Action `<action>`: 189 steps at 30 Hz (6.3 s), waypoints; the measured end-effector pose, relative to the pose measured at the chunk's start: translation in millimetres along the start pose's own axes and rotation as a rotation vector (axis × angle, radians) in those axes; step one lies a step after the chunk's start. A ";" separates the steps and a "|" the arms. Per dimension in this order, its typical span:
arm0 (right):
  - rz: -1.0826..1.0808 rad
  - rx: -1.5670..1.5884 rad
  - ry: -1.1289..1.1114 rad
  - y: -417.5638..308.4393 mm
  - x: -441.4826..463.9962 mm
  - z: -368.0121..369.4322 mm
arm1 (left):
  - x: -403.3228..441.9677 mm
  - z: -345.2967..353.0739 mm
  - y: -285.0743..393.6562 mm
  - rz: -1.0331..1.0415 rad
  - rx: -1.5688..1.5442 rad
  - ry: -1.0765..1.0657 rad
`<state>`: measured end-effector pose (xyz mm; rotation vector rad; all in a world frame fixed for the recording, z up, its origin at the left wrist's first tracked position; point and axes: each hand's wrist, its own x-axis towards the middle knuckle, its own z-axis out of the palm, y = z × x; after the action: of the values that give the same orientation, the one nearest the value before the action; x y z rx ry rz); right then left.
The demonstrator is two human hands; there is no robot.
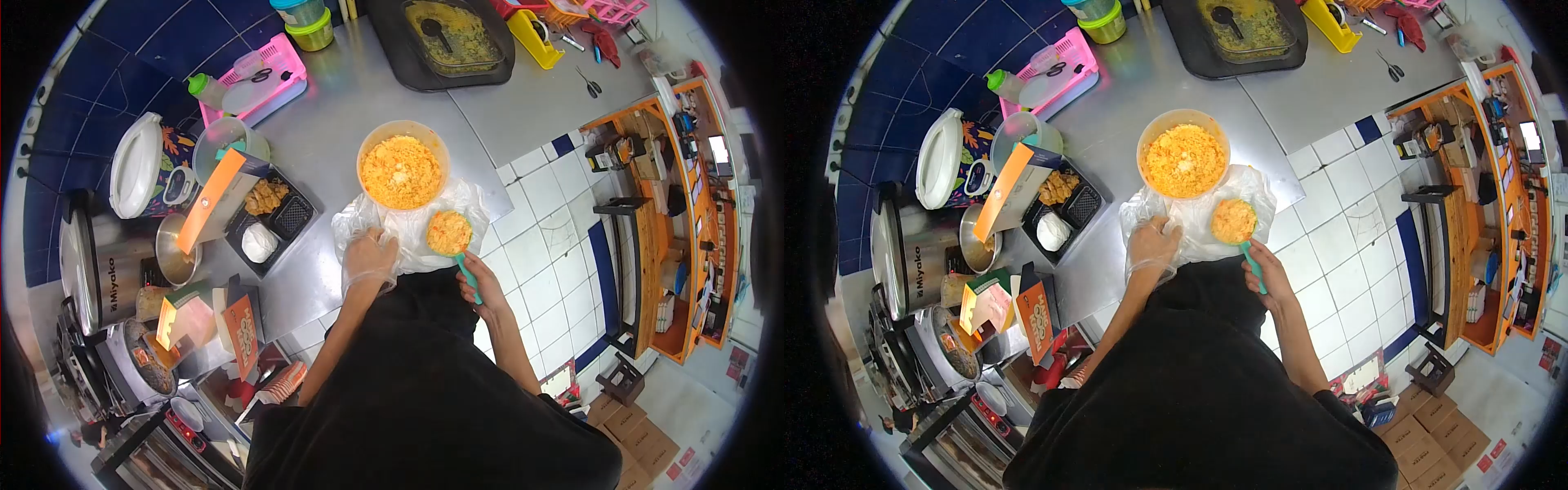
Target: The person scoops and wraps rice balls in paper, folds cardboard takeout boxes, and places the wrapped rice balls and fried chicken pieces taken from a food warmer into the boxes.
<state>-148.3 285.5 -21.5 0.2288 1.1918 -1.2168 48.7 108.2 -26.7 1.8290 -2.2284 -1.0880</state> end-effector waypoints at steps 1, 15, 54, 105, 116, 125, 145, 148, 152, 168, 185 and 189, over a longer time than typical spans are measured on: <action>-0.033 0.011 0.007 -0.9 -0.2 -1.1 | 0.9 2.5 -3.4 0.002 0.001 0.000; -0.459 -0.312 0.325 -5.0 8.2 -8.2 | -4.1 -3.2 -6.0 -0.031 0.013 -0.017; -1.257 -1.110 0.394 -64.7 -22.8 62.0 | 40.6 -43.2 5.3 -0.171 -0.657 0.175; -1.110 -1.150 0.411 -259.9 255.9 -11.2 | 44.9 25.6 72.3 0.422 0.205 0.002; -1.160 -1.208 0.644 -366.0 283.2 -95.8 | 32.3 76.6 40.2 0.506 0.384 0.182; -1.448 -1.112 0.513 -317.8 160.4 -3.3 | -22.8 49.1 33.5 0.308 0.187 0.383; -1.349 -2.605 -0.092 -177.0 145.0 244.7 | 87.8 -77.2 49.2 -0.151 -0.420 0.518; -1.127 -2.866 -0.132 -169.4 158.9 239.2 | 92.9 -63.5 55.5 -0.133 -0.425 0.639; -0.844 -2.812 -0.363 -179.2 133.9 260.9 | 102.7 -52.5 53.9 -0.226 -0.461 0.576; -1.132 -2.295 -0.462 -211.8 106.5 263.1 | 98.8 -66.1 52.1 -0.169 -0.535 0.565; -0.778 -2.248 -0.547 -195.0 141.7 248.6 | 136.1 -14.0 26.4 -0.171 -0.241 0.460; -0.678 -2.211 -0.653 -191.1 161.0 251.7 | 145.6 7.9 21.0 -0.087 -0.083 0.672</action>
<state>-177.4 -62.4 40.9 -2.1038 1.3460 0.1574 -15.3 -15.0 -75.8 1.8946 -1.6971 -0.4511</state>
